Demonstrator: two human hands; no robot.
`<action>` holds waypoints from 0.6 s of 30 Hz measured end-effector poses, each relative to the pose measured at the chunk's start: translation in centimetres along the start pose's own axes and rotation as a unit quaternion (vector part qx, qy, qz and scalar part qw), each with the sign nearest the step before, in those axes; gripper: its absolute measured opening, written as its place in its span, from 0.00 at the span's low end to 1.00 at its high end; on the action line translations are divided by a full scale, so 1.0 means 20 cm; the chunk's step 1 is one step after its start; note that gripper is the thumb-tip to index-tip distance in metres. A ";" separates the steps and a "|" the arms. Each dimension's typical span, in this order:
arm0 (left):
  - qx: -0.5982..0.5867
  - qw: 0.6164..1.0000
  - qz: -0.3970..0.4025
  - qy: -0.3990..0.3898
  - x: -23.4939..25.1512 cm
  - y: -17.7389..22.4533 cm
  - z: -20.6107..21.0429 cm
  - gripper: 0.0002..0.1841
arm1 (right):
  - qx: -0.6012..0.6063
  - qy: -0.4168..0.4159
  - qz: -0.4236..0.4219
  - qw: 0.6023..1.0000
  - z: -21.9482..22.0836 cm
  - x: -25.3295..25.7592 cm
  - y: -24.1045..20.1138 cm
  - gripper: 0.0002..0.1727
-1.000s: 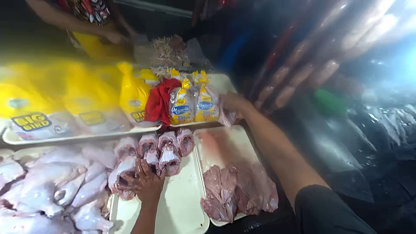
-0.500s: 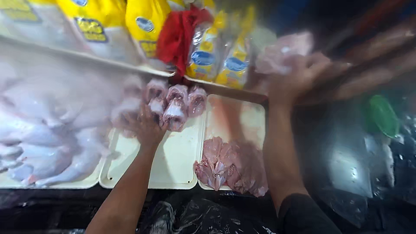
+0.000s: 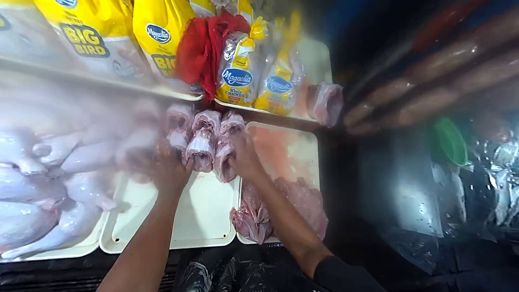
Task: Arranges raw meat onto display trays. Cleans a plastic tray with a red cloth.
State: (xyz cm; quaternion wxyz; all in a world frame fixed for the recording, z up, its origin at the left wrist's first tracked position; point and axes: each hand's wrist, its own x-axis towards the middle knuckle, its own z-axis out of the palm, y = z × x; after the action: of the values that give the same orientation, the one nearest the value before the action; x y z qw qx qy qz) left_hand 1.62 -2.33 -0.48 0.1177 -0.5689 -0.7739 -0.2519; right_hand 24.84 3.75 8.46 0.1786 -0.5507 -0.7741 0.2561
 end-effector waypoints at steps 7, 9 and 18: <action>-0.012 1.000 0.007 0.019 -0.01 0.00 -0.01 0.50 | -0.285 0.092 0.076 0.951 -1.14 0.32 0.20 0.26; -0.001 1.000 0.000 0.028 -0.01 -0.01 0.00 0.51 | -0.284 0.014 0.147 0.948 -1.24 0.43 0.32 0.31; 0.000 1.000 0.001 0.013 -0.03 -0.05 0.05 0.52 | -0.436 -0.037 0.122 0.891 -1.22 0.45 0.41 0.27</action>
State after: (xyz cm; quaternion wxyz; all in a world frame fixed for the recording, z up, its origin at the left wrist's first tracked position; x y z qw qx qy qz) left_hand 0.97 -2.55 -1.85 0.1284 -0.5665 -0.7715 -0.2595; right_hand 41.75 19.18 23.19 -0.1411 -0.6533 -0.7408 -0.0672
